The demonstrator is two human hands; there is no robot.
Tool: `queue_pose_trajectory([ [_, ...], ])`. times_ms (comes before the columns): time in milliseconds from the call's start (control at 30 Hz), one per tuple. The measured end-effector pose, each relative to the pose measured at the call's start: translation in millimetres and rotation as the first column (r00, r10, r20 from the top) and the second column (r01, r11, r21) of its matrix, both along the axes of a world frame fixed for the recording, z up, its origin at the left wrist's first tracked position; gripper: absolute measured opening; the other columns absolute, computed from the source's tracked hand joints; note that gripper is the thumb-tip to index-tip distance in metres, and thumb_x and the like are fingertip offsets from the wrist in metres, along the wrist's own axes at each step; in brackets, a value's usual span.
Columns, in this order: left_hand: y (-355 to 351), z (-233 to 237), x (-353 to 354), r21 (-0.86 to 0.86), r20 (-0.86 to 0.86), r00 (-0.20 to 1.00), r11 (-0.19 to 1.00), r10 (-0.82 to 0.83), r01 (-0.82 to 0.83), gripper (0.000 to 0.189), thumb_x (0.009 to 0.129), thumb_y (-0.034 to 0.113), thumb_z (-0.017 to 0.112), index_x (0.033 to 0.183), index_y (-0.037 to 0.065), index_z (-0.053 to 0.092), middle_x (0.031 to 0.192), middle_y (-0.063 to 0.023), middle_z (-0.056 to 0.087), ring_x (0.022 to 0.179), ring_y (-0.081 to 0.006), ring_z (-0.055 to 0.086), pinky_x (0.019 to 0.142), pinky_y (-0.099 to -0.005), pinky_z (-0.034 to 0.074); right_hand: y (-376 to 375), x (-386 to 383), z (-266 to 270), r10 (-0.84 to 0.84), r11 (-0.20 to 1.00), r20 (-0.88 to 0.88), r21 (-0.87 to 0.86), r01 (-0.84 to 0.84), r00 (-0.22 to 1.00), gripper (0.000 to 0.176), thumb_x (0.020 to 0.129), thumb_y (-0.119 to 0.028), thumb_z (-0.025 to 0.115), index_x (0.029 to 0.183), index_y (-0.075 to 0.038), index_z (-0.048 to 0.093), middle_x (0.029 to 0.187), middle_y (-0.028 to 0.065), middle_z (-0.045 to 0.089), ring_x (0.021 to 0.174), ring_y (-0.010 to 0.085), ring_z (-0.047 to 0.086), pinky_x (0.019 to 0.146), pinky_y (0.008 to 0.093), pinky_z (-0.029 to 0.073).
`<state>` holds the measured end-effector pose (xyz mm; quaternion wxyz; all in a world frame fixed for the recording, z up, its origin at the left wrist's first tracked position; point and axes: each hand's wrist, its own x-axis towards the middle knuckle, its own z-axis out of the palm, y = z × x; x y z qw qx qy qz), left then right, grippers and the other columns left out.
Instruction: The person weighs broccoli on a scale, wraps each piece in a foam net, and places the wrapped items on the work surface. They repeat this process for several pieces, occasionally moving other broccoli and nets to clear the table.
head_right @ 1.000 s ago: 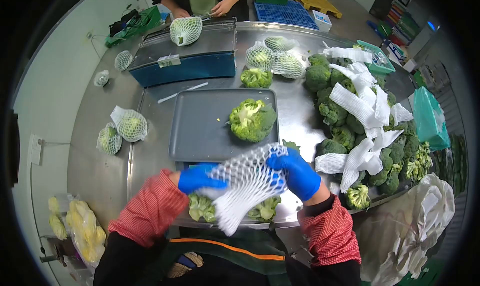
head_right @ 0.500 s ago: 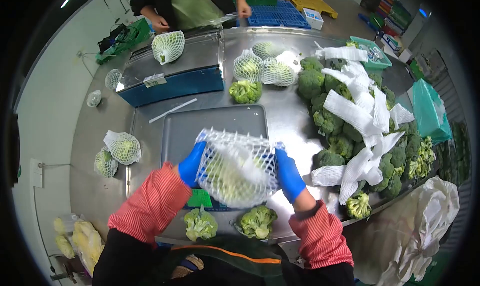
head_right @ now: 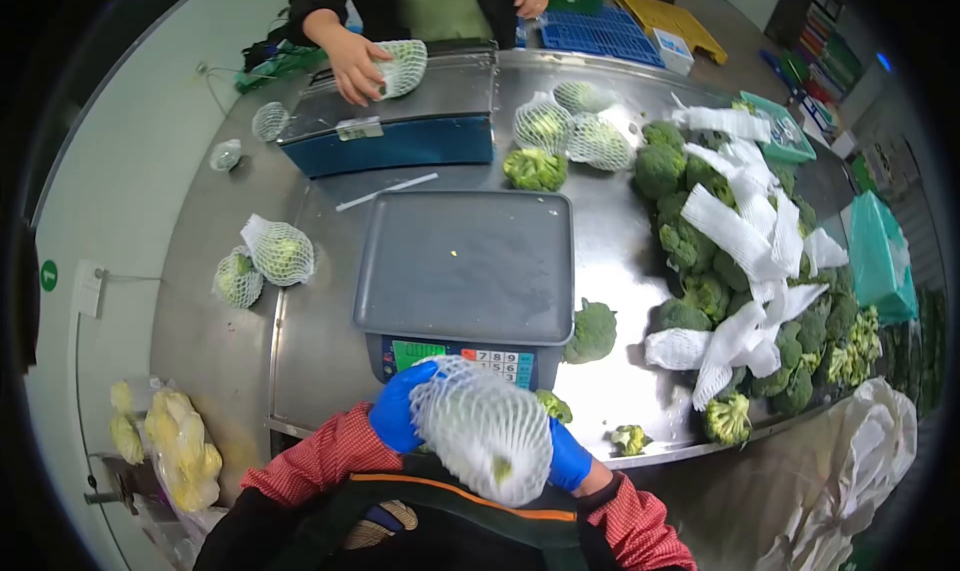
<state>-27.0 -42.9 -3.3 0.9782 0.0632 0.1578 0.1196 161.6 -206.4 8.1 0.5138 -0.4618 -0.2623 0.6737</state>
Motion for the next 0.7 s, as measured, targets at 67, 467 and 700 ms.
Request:
queue_pose_trajectory([
  [67,-2,19,13,0.133,-0.114,0.987,0.987,0.11,-0.095,0.035,0.095,0.023,0.037,0.122,0.003,0.049,0.116,-0.0105,0.058,0.111,-0.022,0.053,0.098,-0.0376,0.041,8,-1,-14,-0.068,0.997,-0.06,0.031,0.07,0.996,0.046,0.087,-0.007,0.055,0.13,-0.002,0.041,0.127,0.0096,0.05,0.111,0.0174,0.05,0.095,0.0314,0.042],
  [467,50,25,53,0.1,-0.55,0.828,0.993,0.107,-0.061,0.028,0.093,0.037,0.047,0.085,0.013,0.059,0.066,0.0039,0.057,0.044,-0.005,0.045,0.037,-0.0183,0.032,115,55,-40,-0.031,0.994,-0.101,0.102,0.042,0.994,0.042,0.093,-0.038,0.044,0.103,0.001,0.057,0.077,0.0141,0.063,0.062,0.0167,0.062,0.053,0.0261,0.049],
  [700,102,14,20,0.804,-0.589,0.63,0.441,0.505,0.398,0.034,0.086,0.041,0.058,0.087,0.007,0.054,0.072,-0.0046,0.056,0.058,-0.0096,0.052,0.047,-0.0227,0.041,110,99,12,-0.318,0.9,0.593,-0.058,0.433,0.74,0.05,0.09,-0.049,0.045,0.086,-0.001,0.058,0.052,0.007,0.052,0.032,0.0153,0.045,0.032,0.0254,0.036],
])
